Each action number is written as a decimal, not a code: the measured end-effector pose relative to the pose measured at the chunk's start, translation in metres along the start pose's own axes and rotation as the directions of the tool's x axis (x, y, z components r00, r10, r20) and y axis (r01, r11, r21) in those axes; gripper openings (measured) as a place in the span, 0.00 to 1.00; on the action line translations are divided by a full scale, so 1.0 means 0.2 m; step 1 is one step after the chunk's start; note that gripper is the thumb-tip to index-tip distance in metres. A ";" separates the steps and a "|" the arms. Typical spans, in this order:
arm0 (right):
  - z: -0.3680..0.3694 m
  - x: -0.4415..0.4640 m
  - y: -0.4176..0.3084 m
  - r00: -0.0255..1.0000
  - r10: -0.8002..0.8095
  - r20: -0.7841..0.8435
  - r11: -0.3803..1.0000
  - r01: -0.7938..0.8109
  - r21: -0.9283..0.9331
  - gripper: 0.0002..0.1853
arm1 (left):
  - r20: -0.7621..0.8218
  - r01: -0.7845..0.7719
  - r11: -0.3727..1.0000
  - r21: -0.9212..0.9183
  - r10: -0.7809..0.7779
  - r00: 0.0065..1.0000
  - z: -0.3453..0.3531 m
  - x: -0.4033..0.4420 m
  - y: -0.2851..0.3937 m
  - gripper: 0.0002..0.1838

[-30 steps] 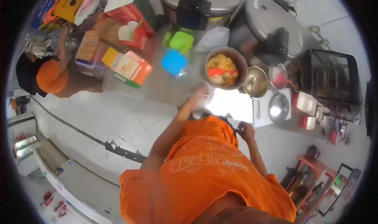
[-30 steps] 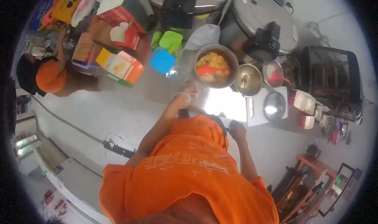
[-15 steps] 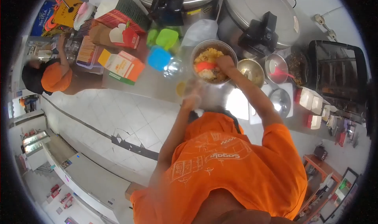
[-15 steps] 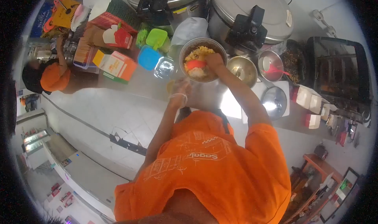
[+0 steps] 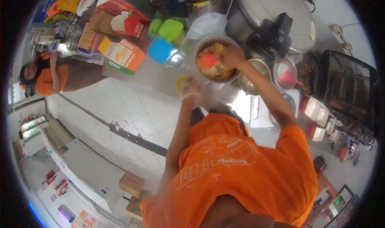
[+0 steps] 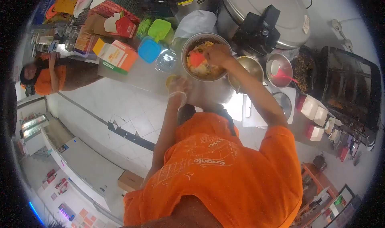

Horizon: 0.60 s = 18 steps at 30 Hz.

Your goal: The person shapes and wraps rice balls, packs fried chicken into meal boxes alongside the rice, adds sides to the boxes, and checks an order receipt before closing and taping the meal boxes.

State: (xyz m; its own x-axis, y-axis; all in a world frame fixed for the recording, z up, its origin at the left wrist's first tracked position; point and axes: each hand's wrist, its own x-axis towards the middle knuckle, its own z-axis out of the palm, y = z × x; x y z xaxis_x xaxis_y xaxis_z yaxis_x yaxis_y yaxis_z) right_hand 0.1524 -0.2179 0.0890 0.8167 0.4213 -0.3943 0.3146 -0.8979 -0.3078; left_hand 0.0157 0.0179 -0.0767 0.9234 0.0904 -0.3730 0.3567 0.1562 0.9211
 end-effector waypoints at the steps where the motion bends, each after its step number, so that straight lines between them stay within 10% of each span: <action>1: -0.02 -0.01 0.00 1.000 0.002 0.004 1.000 -0.002 0.003 0.13 | 0.004 -0.013 1.000 0.022 0.013 1.000 -0.01 0.02 -0.03 0.14; 4: 0.29 0.06 0.00 0.984 0.175 -0.036 0.970 -0.179 -0.163 0.12 | 0.049 0.314 0.939 -0.141 -0.310 0.949 0.09 -0.03 0.29 0.17; 9: 0.30 0.12 -0.12 0.962 0.238 -0.133 0.957 -0.256 -0.136 0.10 | 0.108 0.000 0.950 0.311 -0.035 0.994 0.09 0.05 0.24 0.16; 15: 0.15 0.03 -0.13 0.966 0.242 -0.093 0.923 -0.258 -0.284 0.14 | 0.320 -0.240 0.912 0.332 0.130 0.938 0.04 0.27 -0.02 0.12; 18: 0.08 0.03 -0.06 0.943 0.323 -0.076 0.915 -0.332 -0.230 0.16 | 0.185 0.067 0.988 0.139 -0.092 0.978 0.10 0.19 0.20 0.18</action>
State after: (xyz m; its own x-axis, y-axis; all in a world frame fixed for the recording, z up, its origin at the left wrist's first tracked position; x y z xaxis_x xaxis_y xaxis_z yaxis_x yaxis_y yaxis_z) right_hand 0.1459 -0.2024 0.0759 0.9090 0.0974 -0.4053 0.1280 -0.9906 0.0490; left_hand 0.0688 0.0088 -0.0521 0.8967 -0.1084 -0.4291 0.4338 0.0232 0.9007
